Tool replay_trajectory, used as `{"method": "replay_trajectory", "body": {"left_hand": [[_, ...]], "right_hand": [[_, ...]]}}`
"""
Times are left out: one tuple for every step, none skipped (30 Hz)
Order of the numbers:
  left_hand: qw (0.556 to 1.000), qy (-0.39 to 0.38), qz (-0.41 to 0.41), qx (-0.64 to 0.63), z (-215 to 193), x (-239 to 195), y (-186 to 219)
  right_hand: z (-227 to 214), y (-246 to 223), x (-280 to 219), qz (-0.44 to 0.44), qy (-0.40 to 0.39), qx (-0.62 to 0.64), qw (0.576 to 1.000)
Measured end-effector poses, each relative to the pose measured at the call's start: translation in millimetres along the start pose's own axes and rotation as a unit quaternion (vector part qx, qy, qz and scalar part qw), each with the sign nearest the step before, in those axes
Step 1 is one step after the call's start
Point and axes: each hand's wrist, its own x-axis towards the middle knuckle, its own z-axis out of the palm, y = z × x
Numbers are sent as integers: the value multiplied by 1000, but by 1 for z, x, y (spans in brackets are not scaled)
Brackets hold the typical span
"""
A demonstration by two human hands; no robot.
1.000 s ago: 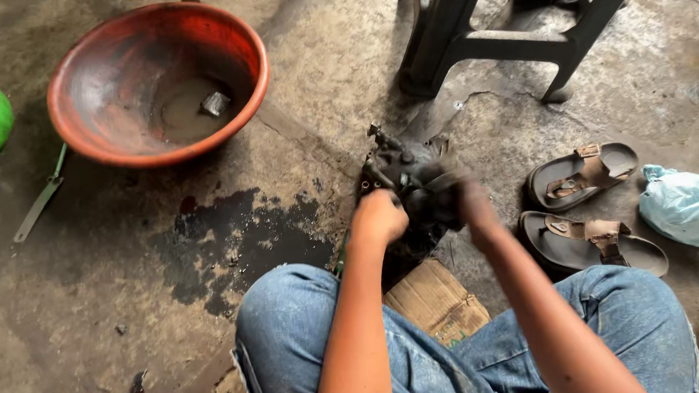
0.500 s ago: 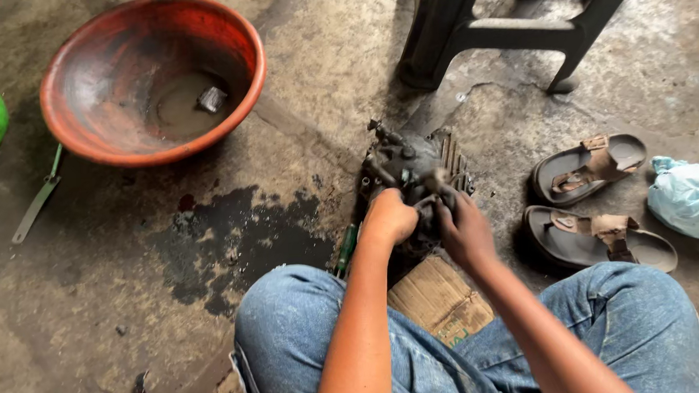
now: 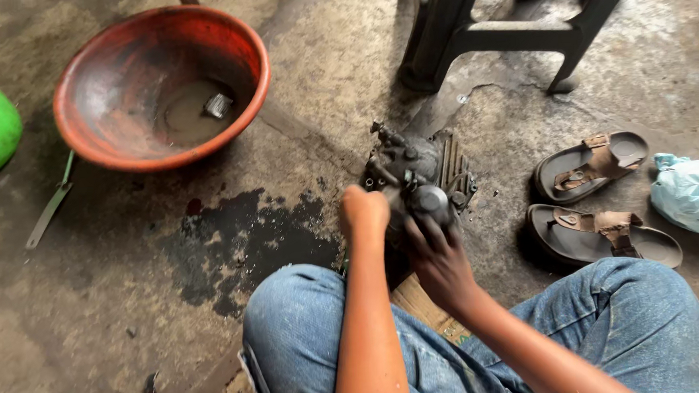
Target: The person sits on the floor and wipes a disassembled engine casing with a cloth. They rotate the part to clean different sides and crevices, removing visible grime and oil from the metal surface.
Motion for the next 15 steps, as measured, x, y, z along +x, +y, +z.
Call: {"method": "replay_trajectory", "body": {"left_hand": [[999,32,-15,19,-10,-5,7],[999,41,-4,-7,-18,-10,11],[998,51,8,-33,-24,-13,15],[996,64,20,-58,-31,-13,18],[995,61,24,-72,-33,-13,22],[994,56,28,-85,-30,-15,27],[993,50,31,-97,-29,-17,29],[994,59,36,-81,-29,-16,31],[995,68,42,-65,-29,-15,32],[995,74,45,-53,-25,-16,34],[995,74,50,-52,-23,-17,36],[994,77,52,-49,-23,-16,35],[994,79,55,-46,-23,-17,35],[994,82,57,-42,-22,-17,35],[994,85,58,-39,-21,-18,35]], "right_hand": [[-5,7,-18,51,-93,66,992],[-7,14,-31,101,-187,138,967],[-13,26,-40,154,-158,164,961],[-19,38,-44,204,-127,192,951],[-23,51,-40,238,-66,212,946],[-27,62,-33,273,-8,229,934],[-30,66,-24,318,11,263,911],[-31,72,-14,362,32,290,885],[-28,76,-2,404,55,316,857],[-20,83,12,406,-9,285,868],[-8,85,26,407,-73,254,875],[12,76,45,351,-105,269,891],[26,64,58,295,-138,284,902],[32,52,60,245,-94,198,944],[35,43,58,192,-49,110,974]]}}
